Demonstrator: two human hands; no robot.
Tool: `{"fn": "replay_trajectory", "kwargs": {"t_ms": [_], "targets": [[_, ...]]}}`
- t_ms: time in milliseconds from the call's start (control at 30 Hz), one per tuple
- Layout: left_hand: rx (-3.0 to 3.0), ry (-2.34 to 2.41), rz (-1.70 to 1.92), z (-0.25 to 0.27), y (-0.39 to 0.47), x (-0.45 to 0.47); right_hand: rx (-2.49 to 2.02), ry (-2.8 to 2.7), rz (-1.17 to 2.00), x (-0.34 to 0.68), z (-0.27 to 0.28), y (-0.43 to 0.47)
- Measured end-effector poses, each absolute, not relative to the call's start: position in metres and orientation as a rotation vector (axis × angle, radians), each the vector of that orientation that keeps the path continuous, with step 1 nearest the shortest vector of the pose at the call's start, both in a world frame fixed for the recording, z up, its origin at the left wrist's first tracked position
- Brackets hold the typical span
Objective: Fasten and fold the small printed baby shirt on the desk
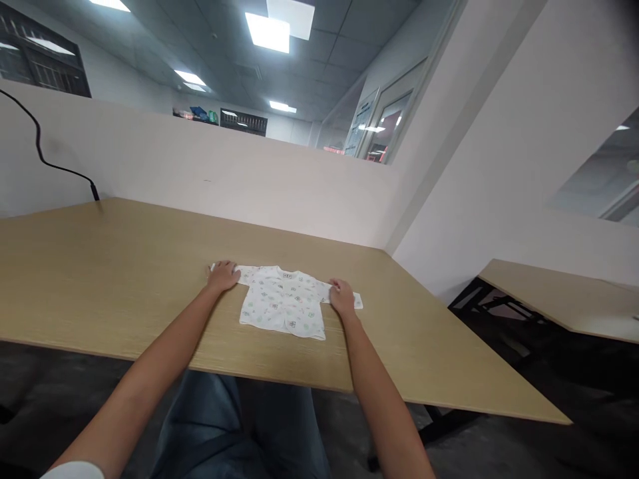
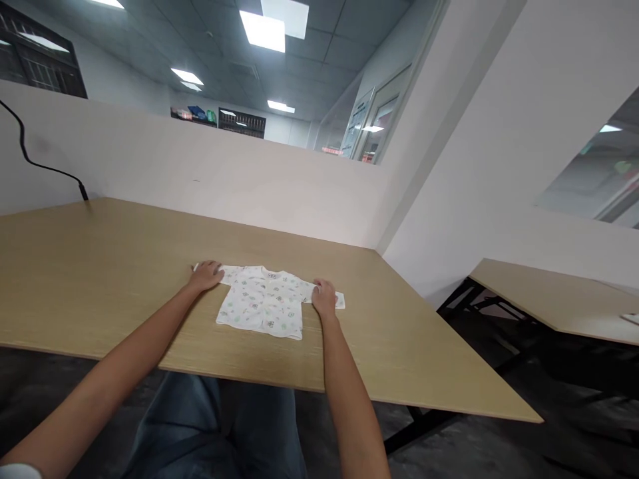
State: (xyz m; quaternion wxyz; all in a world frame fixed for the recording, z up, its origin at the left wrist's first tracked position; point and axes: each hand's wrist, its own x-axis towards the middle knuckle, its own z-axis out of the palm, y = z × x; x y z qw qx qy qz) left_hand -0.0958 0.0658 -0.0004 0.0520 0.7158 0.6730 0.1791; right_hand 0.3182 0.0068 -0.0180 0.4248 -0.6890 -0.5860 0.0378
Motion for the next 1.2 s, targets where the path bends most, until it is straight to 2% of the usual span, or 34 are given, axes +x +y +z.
{"fn": "replay_trajectory", "kwargs": {"t_ms": [233,533,700,867,967,1067,1200], "targets": [[2.059,2.187,0.728,0.000,0.069,-0.102,-2.222,-1.316,0.011,0.336,-0.015,0.000],[2.130,2.130,0.855,0.020,0.071,-0.106,-2.079,-1.415,0.013,0.375,-0.016,-0.001],[2.229,2.108,1.019,0.080,0.077,-0.108,-1.858,-1.536,0.028,0.395,0.028,0.011],[2.268,2.054,1.443,0.164,0.078,-0.110,-1.619,-1.430,-0.117,0.407,0.107,0.017],[2.273,2.011,1.623,0.187,0.069,-0.118,-1.468,-1.415,-0.126,0.405,0.135,0.007],[2.365,1.930,1.635,0.175,0.052,-0.132,-1.424,-1.445,-0.084,0.399,0.132,-0.013],[2.502,1.803,1.427,0.123,0.015,-0.159,-1.478,-1.531,0.080,0.393,0.093,-0.047]]}}
